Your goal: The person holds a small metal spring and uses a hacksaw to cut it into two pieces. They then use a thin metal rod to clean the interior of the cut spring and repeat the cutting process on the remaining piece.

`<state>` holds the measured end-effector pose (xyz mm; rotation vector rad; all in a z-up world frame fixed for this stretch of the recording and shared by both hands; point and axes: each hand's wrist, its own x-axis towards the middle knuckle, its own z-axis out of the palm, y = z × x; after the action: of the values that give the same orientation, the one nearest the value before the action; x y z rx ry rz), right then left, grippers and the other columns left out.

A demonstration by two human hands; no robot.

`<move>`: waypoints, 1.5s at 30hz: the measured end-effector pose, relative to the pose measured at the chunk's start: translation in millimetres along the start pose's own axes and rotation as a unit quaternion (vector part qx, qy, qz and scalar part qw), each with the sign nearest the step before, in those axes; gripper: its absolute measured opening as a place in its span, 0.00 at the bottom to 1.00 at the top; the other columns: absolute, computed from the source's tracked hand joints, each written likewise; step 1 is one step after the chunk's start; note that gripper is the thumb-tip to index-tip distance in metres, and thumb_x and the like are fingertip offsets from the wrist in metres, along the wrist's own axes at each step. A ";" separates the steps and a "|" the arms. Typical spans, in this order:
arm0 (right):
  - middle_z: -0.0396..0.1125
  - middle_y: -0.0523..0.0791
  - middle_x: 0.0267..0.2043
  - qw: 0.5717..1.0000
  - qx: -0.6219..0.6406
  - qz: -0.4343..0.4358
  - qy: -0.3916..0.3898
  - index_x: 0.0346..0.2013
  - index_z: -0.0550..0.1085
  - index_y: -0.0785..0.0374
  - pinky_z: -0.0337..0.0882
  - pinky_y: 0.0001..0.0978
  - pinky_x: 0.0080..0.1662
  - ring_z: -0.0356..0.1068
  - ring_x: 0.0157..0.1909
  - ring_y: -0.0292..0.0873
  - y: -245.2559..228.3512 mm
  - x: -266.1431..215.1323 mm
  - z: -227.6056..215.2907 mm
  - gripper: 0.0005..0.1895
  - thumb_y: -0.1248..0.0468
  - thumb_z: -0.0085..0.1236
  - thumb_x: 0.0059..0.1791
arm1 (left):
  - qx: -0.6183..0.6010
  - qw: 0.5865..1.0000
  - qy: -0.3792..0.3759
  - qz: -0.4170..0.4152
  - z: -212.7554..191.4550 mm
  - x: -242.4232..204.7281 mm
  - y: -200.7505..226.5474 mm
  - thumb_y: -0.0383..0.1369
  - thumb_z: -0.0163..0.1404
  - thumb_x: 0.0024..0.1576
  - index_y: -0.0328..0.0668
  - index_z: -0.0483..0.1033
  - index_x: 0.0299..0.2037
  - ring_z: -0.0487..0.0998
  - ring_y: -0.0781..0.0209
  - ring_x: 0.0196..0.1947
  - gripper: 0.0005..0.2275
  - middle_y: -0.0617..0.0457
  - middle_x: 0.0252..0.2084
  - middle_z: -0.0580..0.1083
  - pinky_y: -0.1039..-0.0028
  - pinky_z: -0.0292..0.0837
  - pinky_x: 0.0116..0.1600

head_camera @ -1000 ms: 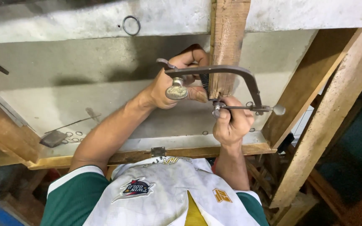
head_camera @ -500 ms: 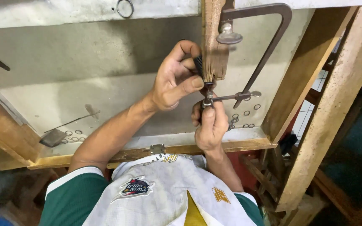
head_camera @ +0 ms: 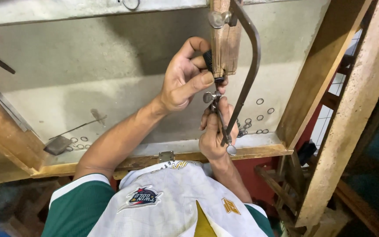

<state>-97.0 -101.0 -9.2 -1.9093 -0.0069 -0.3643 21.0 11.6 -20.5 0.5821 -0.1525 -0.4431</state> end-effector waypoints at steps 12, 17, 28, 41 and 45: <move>0.64 0.51 0.32 0.998 -0.061 0.014 0.014 0.68 0.64 0.61 0.71 0.32 0.34 0.64 0.28 0.40 -4.5 -1.9 -4.3 0.17 0.67 0.42 0.63 | -0.002 1.000 -0.003 -0.012 -0.9 1.6 4.0 0.27 0.51 0.65 0.38 0.54 0.56 0.80 0.45 0.41 0.17 0.35 0.44 0.75 0.61 0.85 0.47; 0.64 0.51 0.31 0.998 -0.060 -0.008 0.022 0.67 0.65 0.62 0.70 0.33 0.34 0.63 0.29 0.41 -0.3 -0.4 -1.4 0.16 0.68 0.42 0.63 | -0.002 1.000 -0.001 -0.018 -1.1 1.0 4.7 0.27 0.51 0.65 0.38 0.54 0.56 0.80 0.45 0.41 0.17 0.35 0.45 0.75 0.61 0.85 0.47; 0.66 0.50 0.32 0.997 -0.077 -0.003 0.010 0.68 0.64 0.60 0.71 0.32 0.35 0.64 0.31 0.40 -2.8 0.7 -3.0 0.18 0.68 0.42 0.63 | 0.005 1.000 -0.005 -0.016 -0.7 2.4 6.0 0.28 0.52 0.65 0.38 0.55 0.55 0.80 0.45 0.42 0.17 0.33 0.45 0.75 0.61 0.84 0.48; 0.67 0.47 0.37 0.994 -0.085 0.074 0.002 0.70 0.64 0.63 0.73 0.32 0.39 0.66 0.31 0.39 -27.4 -1.2 -6.9 0.19 0.67 0.44 0.63 | 0.017 0.999 0.027 -0.005 6.4 -2.0 3.7 0.31 0.55 0.64 0.40 0.56 0.57 0.80 0.46 0.38 0.19 0.38 0.42 0.76 0.61 0.81 0.47; 0.70 0.46 0.44 0.992 -0.099 0.078 -0.005 0.72 0.62 0.58 0.73 0.32 0.42 0.66 0.33 0.38 -29.1 -1.7 -8.0 0.20 0.66 0.45 0.64 | 0.027 0.999 0.030 0.007 8.9 -1.5 3.0 0.31 0.55 0.64 0.40 0.56 0.56 0.79 0.46 0.39 0.18 0.39 0.41 0.75 0.60 0.81 0.48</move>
<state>-105.8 -97.5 19.5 -2.0922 0.1772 -0.2559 18.4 10.1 -11.5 0.6461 -0.1115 -0.4096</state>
